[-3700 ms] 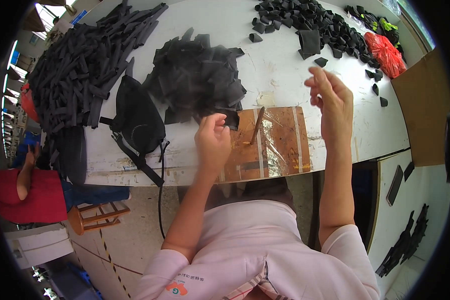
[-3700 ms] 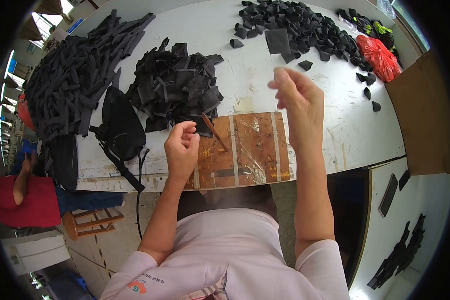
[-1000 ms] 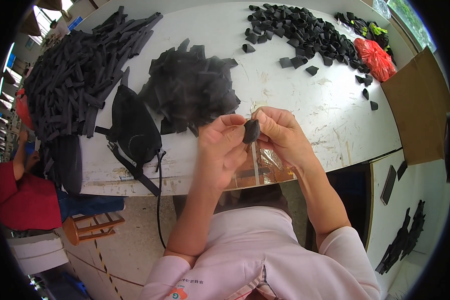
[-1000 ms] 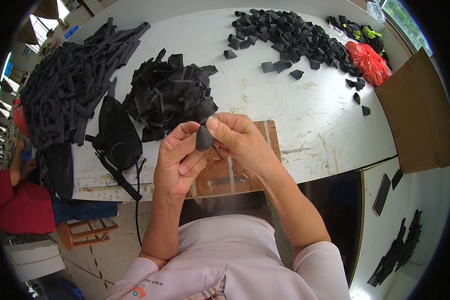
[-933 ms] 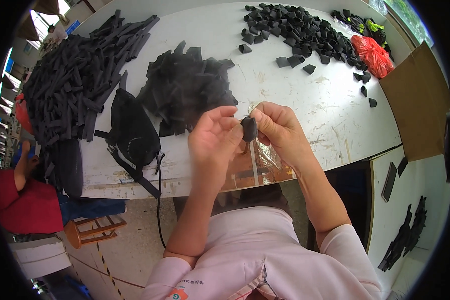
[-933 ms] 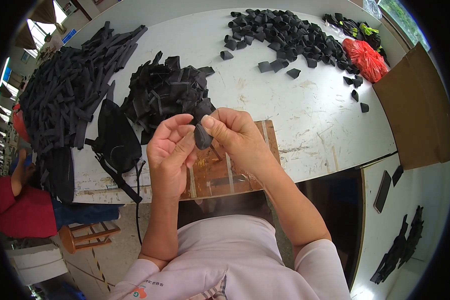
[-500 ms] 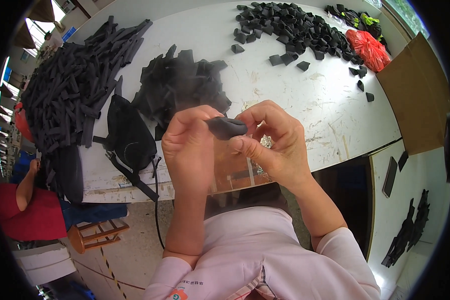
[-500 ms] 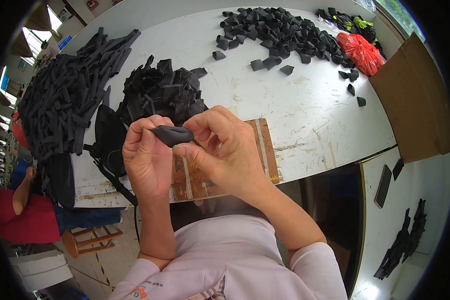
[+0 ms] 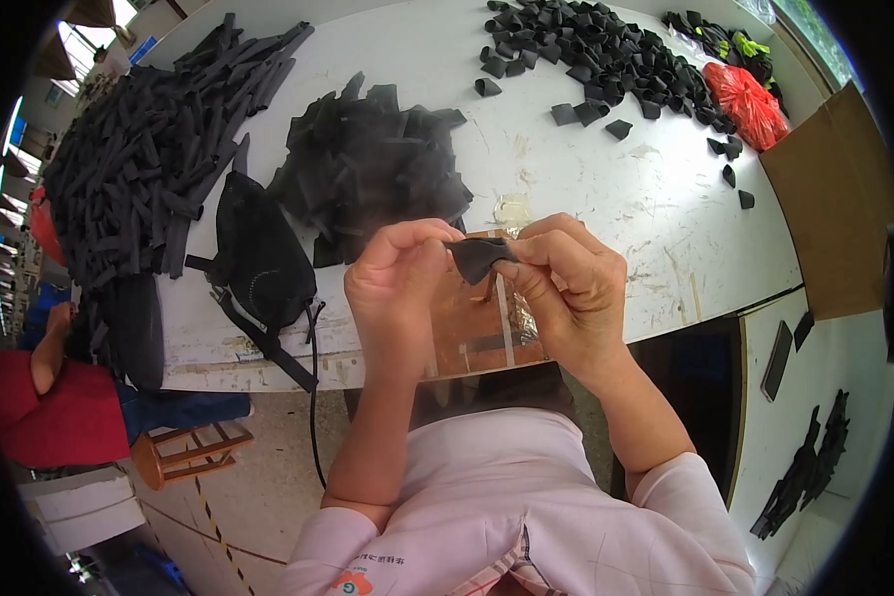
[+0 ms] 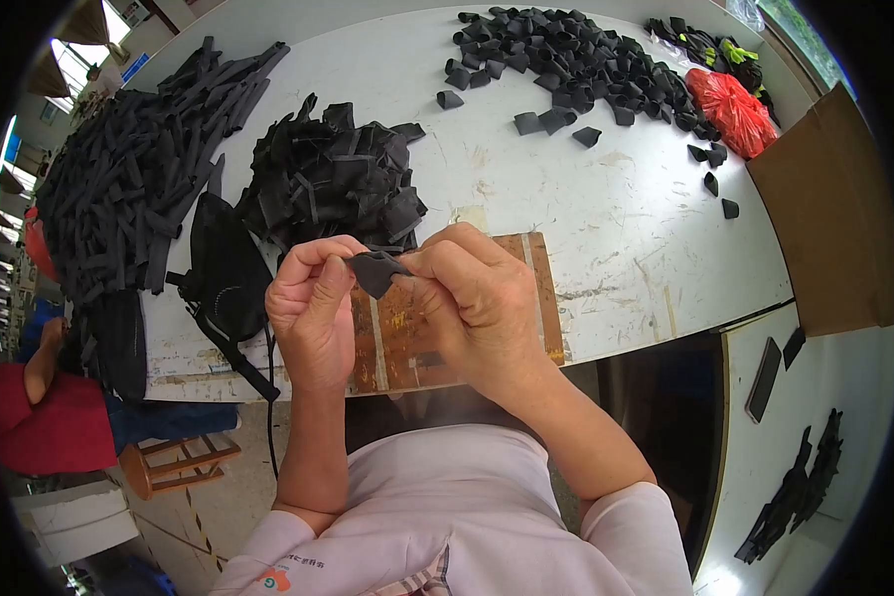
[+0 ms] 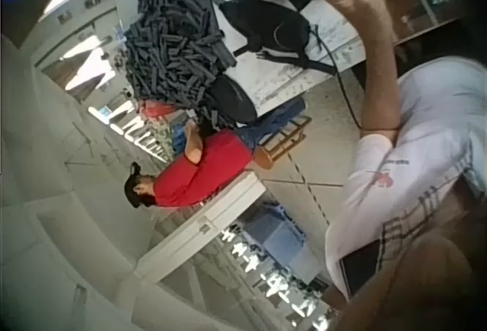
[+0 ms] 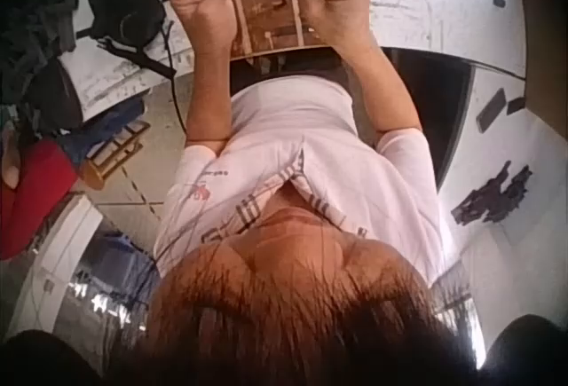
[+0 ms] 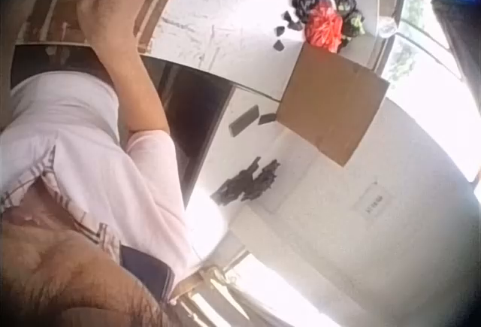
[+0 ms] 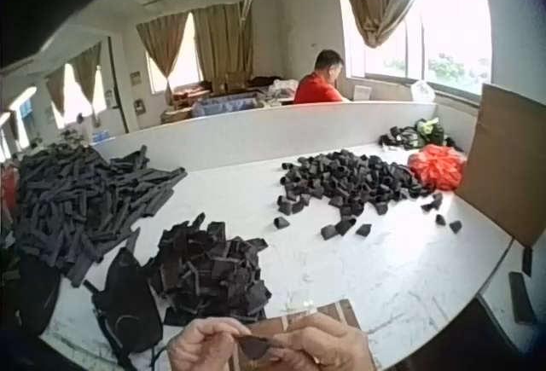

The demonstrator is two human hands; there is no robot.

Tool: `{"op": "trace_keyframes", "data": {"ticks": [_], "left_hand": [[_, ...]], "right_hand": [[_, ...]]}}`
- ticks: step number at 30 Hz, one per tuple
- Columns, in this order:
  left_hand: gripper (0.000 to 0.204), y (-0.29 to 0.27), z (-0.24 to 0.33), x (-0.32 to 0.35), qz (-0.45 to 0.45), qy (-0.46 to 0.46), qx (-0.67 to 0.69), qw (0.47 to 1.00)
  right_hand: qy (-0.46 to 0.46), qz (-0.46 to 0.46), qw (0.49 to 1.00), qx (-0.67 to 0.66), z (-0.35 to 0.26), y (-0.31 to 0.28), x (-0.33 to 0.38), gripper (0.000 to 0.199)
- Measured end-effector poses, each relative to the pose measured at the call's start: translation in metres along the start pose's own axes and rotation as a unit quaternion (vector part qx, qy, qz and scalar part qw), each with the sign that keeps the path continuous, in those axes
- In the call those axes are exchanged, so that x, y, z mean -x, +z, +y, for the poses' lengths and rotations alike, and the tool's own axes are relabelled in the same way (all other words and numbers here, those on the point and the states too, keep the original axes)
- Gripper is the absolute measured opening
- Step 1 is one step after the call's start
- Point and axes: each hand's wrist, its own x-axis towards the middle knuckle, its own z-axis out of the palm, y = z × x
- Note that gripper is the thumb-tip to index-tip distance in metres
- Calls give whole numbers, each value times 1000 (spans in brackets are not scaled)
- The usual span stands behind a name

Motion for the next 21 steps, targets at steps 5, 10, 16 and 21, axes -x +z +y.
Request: {"op": "trace_keyframes", "data": {"ticks": [5, 10, 16, 21], "left_hand": [[15, -14, -22, -7, 5, 17, -123, 992], [18, 11, 10, -4, -39, 36, -91, 994], [11, 7, 18, -12, -110, 125, -224, 960], [12, 7, 17, -7, -103, 156, -253, 949]], "right_hand": [[30, -112, 993, -14, -9, -17, -20, 7], [-19, -68, 997, 9, -1, -10, -6, 13], [-37, -85, 995, 36, -5, -11, -10, 13], [-62, -60, 996, 26, 8, -2, -5, 12]]}}
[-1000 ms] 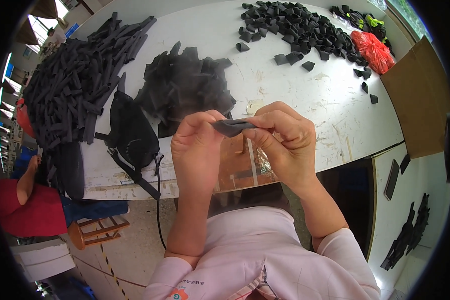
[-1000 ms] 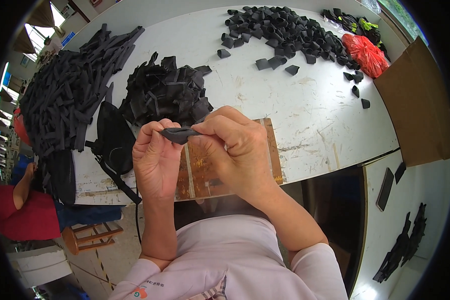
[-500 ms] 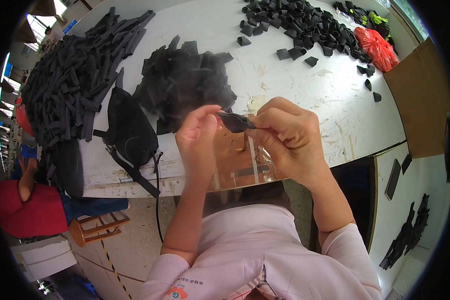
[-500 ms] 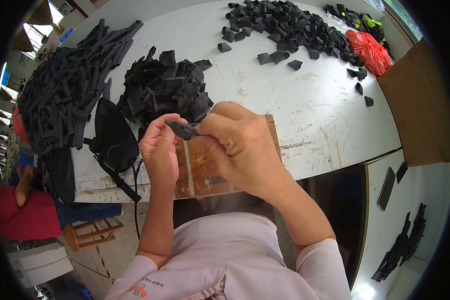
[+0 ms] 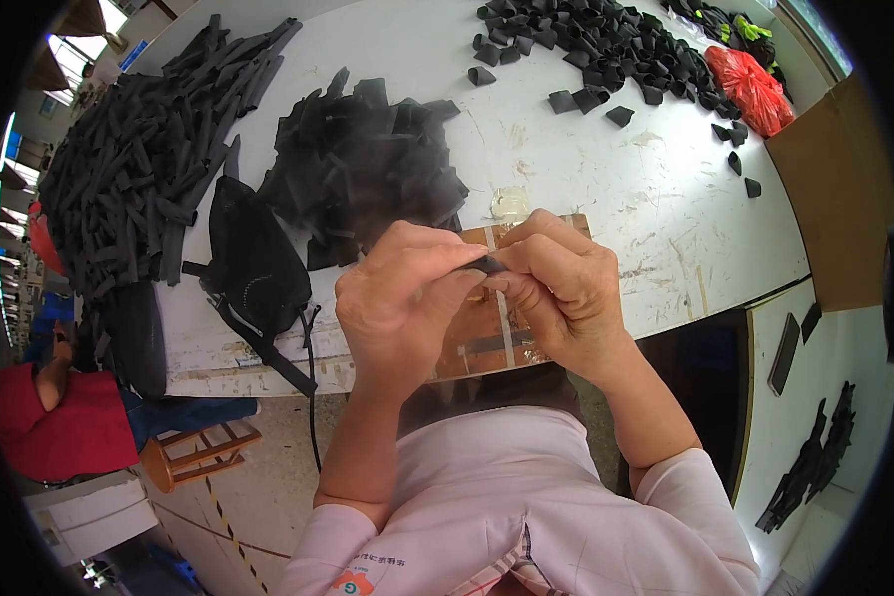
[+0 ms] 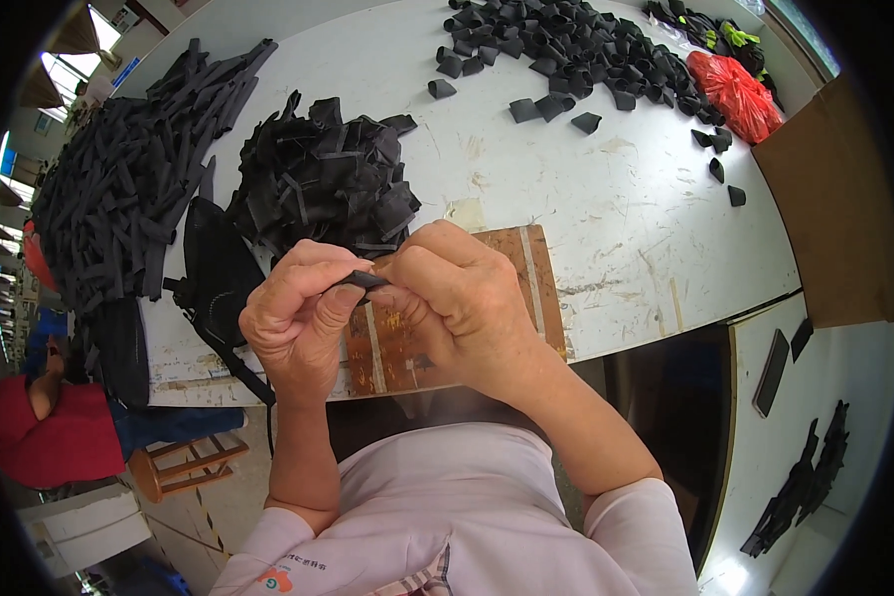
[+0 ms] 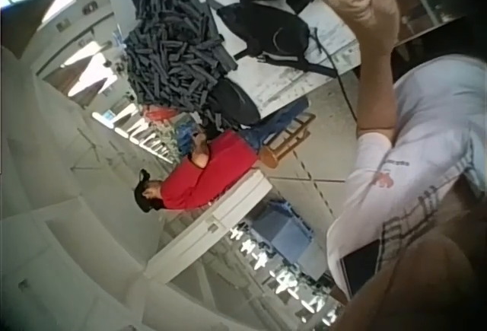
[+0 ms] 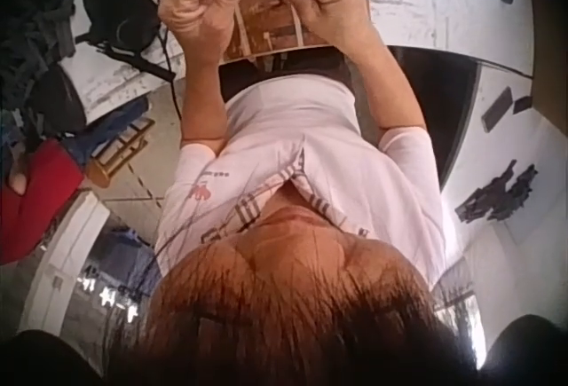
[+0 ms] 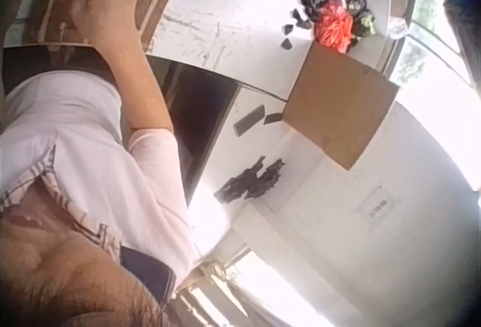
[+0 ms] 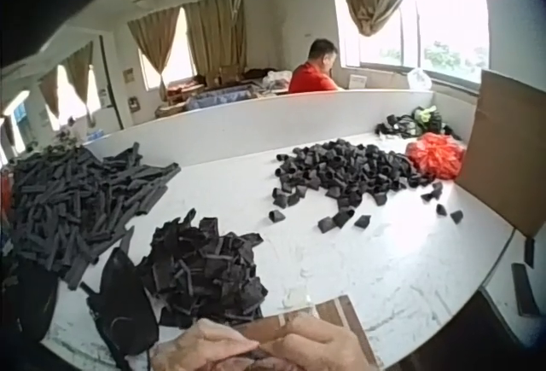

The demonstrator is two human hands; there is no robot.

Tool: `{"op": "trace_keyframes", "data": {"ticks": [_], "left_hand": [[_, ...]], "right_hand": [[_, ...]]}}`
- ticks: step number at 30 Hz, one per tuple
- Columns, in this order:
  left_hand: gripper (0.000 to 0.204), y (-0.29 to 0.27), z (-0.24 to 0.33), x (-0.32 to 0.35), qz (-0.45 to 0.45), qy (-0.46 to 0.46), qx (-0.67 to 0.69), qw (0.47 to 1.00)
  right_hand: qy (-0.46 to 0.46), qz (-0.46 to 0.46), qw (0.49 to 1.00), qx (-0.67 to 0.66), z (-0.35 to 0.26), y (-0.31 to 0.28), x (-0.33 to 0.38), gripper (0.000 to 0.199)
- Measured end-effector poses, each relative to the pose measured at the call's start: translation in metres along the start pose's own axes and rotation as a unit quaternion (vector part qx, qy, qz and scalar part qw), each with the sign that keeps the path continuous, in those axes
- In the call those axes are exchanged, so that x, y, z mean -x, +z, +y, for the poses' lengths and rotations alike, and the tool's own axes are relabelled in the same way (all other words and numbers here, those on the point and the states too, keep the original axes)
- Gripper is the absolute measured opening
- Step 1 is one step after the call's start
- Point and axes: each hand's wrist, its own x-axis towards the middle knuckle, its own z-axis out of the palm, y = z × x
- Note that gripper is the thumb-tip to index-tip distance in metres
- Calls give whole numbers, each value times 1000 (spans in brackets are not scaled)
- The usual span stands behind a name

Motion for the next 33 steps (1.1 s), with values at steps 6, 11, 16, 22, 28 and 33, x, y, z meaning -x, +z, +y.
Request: {"op": "trace_keyframes", "data": {"ticks": [6, 11, 16, 22, 28, 33], "left_hand": [[17, 1, -24, 3, -16, 37, -13, 999], [20, 10, -74, 13, 58, -147, -80, 984], [17, 28, -117, 10, -26, -45, -480, 876], [10, 10, -151, 8, -137, -62, -532, 833], [13, -12, -108, 51, -116, -53, -441, 889], [41, -12, -73, 73, -92, -113, -445, 883]], "right_hand": [[12, -23, 1000, 3, -2, -5, -9, 12], [216, 173, 901, -335, 16, -48, -36, 33], [372, 87, 879, -286, 36, -24, 26, 37], [433, 17, 857, -278, 38, -8, 67, 35], [459, -11, 841, -285, 32, 4, 71, 33], [486, -45, 821, -295, 33, 12, 81, 33]]}}
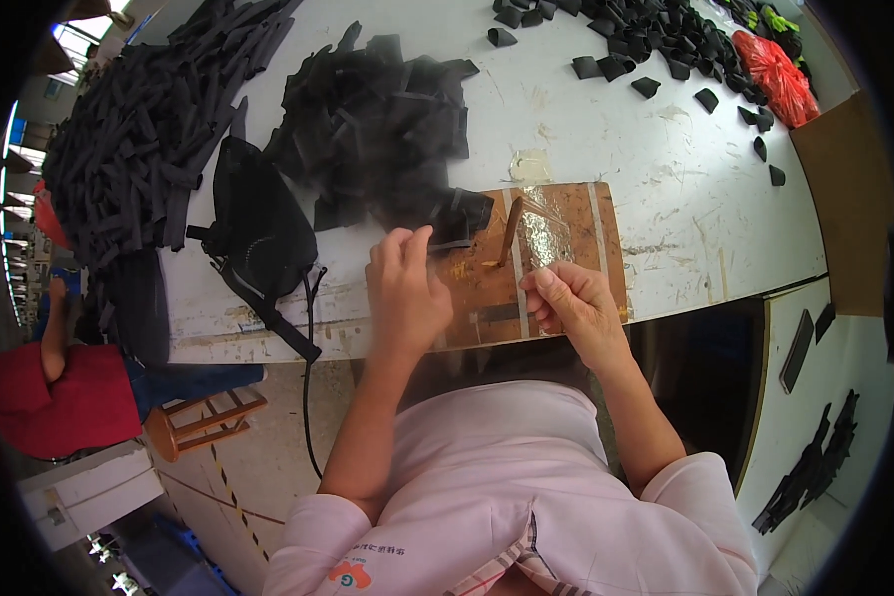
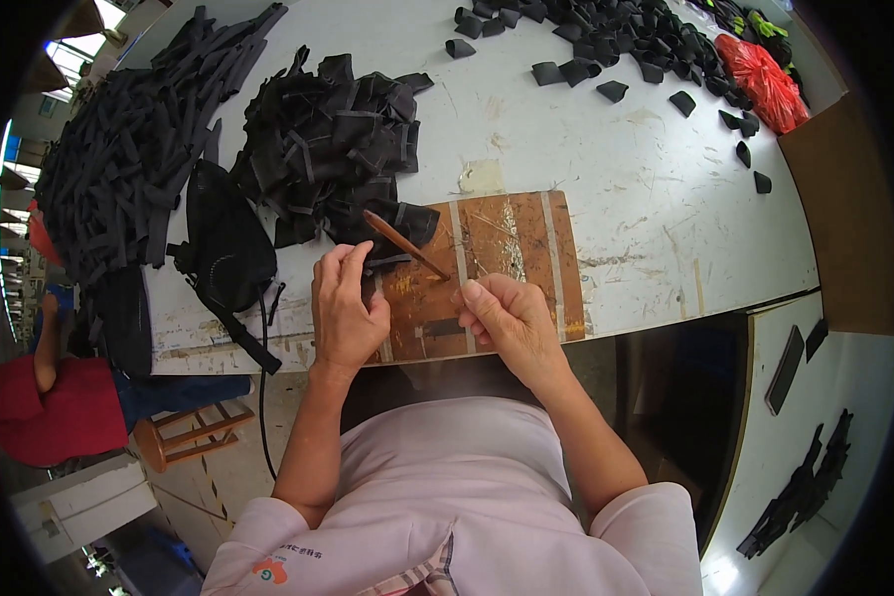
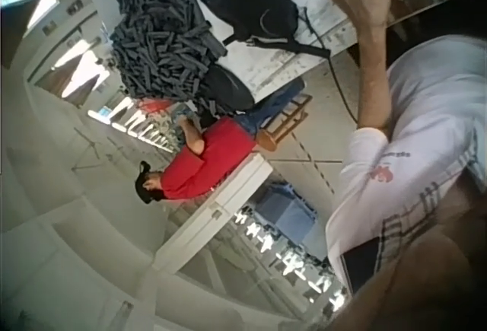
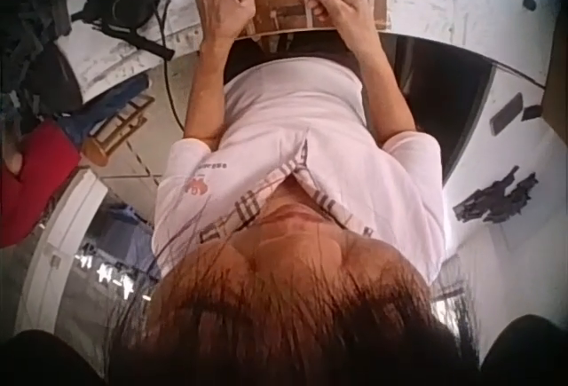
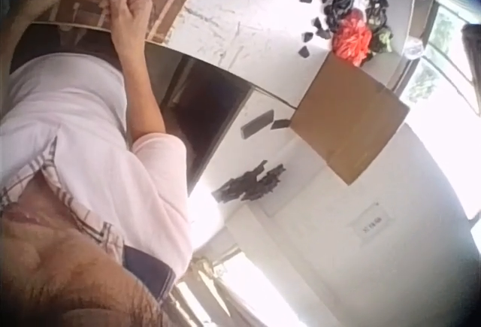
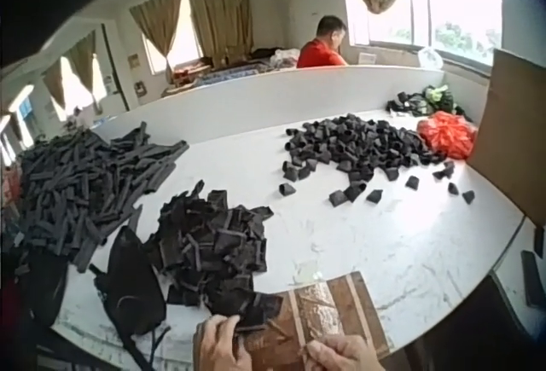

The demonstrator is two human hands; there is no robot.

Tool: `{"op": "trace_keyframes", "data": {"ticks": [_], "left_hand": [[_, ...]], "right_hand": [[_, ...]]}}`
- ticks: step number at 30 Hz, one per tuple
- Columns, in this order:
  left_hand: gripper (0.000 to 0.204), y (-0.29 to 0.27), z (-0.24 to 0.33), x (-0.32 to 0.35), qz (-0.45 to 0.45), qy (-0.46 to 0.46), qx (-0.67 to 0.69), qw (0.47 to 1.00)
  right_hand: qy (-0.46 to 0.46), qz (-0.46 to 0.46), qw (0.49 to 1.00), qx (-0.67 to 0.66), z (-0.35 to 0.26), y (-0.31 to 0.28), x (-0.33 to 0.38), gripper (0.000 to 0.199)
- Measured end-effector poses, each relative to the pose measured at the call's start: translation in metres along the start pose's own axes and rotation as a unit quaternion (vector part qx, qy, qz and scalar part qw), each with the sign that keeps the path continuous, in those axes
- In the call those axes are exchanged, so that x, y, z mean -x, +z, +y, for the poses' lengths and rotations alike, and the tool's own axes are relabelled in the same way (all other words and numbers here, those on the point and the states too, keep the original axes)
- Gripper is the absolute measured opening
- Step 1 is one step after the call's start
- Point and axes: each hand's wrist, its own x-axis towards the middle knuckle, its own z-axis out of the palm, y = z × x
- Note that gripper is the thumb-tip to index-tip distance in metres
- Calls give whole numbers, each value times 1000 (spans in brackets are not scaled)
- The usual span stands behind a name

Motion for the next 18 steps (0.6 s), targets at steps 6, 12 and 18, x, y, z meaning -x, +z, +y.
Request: {"op": "trace_keyframes", "data": {"ticks": [6, 12, 18], "left_hand": [[31, 5, 15, -10, 22, 49, 17, 998], [6, 23, 0, -21, -36, 96, -88, 991], [2, -3, 16, -31, 64, 2, 86, 994]], "right_hand": [[3, 4, 1000, -12, 13, -4, 4, 33], [8, 3, 1000, -20, 14, -3, 8, 30], [-110, 55, 989, 83, 17, 11, 8, 18]]}}
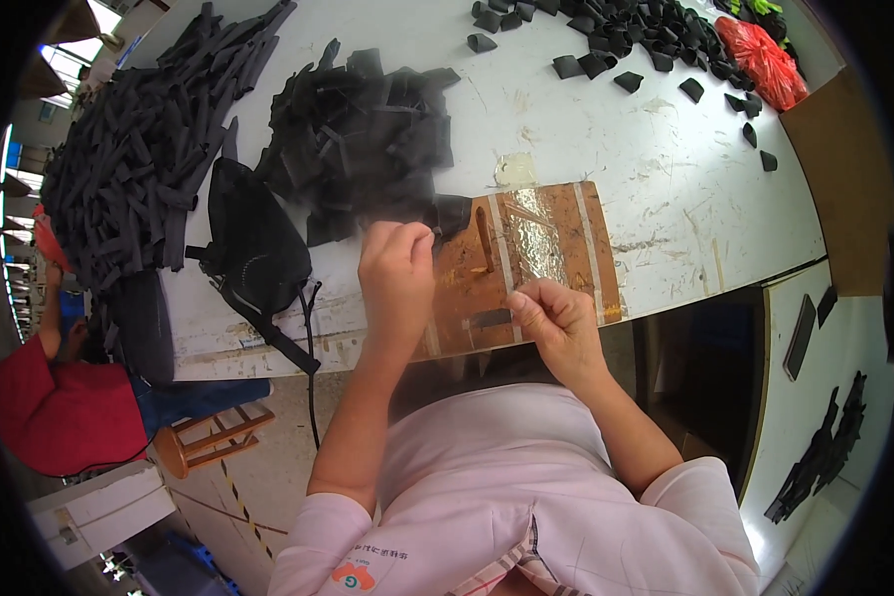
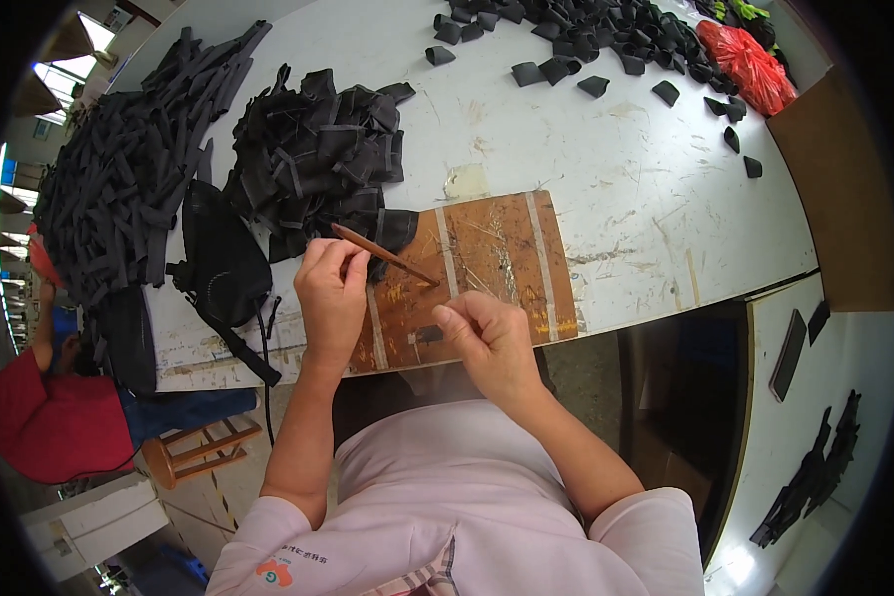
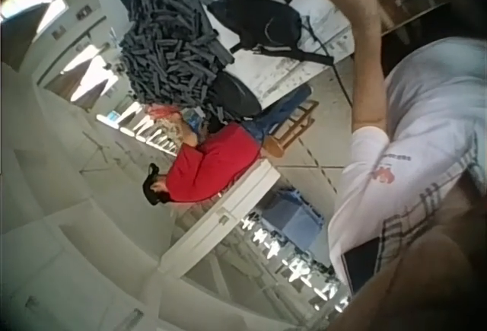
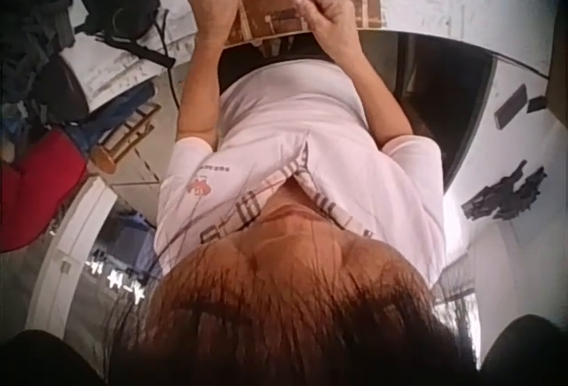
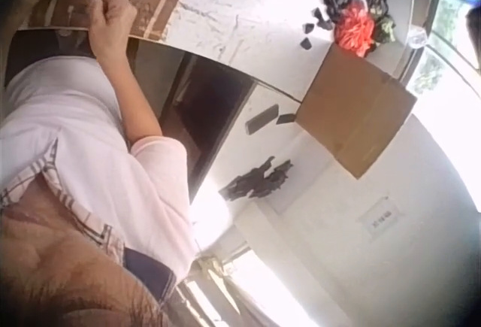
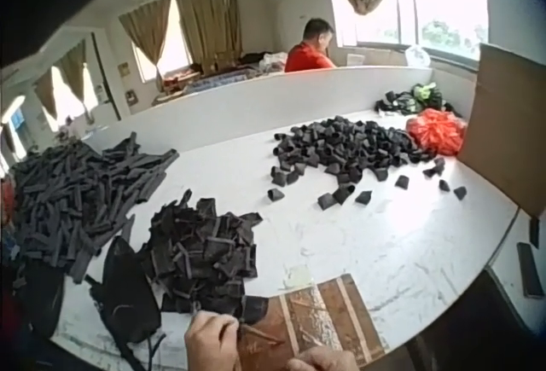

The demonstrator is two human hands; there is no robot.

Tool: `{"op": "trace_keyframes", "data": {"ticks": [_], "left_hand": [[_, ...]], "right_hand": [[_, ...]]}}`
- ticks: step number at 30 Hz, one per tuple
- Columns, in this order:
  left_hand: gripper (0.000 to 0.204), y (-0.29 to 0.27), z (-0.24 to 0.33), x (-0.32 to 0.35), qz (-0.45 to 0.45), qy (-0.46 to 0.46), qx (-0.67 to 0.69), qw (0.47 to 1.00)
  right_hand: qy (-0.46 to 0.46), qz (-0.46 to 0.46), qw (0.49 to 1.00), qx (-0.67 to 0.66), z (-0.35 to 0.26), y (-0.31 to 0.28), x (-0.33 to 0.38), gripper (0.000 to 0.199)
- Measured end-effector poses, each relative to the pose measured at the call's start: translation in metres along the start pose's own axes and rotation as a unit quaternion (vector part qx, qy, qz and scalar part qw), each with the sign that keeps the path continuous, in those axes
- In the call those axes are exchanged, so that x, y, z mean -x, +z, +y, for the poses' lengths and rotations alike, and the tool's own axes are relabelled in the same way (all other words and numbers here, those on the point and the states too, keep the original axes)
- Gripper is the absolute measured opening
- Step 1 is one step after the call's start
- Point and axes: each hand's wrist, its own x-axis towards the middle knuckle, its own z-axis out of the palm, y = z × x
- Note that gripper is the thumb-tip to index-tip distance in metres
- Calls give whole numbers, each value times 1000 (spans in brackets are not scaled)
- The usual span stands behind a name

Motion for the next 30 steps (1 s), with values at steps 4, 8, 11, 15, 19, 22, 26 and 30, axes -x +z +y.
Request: {"op": "trace_keyframes", "data": {"ticks": [4, 8, 11, 15, 19, 22, 26, 30], "left_hand": [[5, -21, 33, 24, -83, -204, 356, 908], [5, -24, 61, 37, -56, -165, 429, 886], [4, -6, 54, 43, 142, 84, 72, 984], [14, -24, 68, 28, -14, -336, 631, 699], [17, -42, 58, 28, -100, -346, 712, 603], [14, -34, 68, 32, -29, -242, 596, 765], [14, -42, 65, 13, -27, -272, 682, 678], [16, -60, 63, -13, -214, -229, 914, 255]], "right_hand": [[-129, 73, 989, 24, -26, 22, -1, 9], [-232, 108, 962, 92, -38, 24, 3, 13], [-287, 139, 929, 187, -38, 29, 1, 13], [-209, 189, 942, 183, -30, 23, -5, 9], [7, 9, 980, -197, -47, 7, -6, 3], [169, -159, 866, -443, -44, 4, -7, 10], [115, -169, 914, -350, -68, -3, -9, 24], [-20, -166, 961, -222, -119, 2, -25, 25]]}}
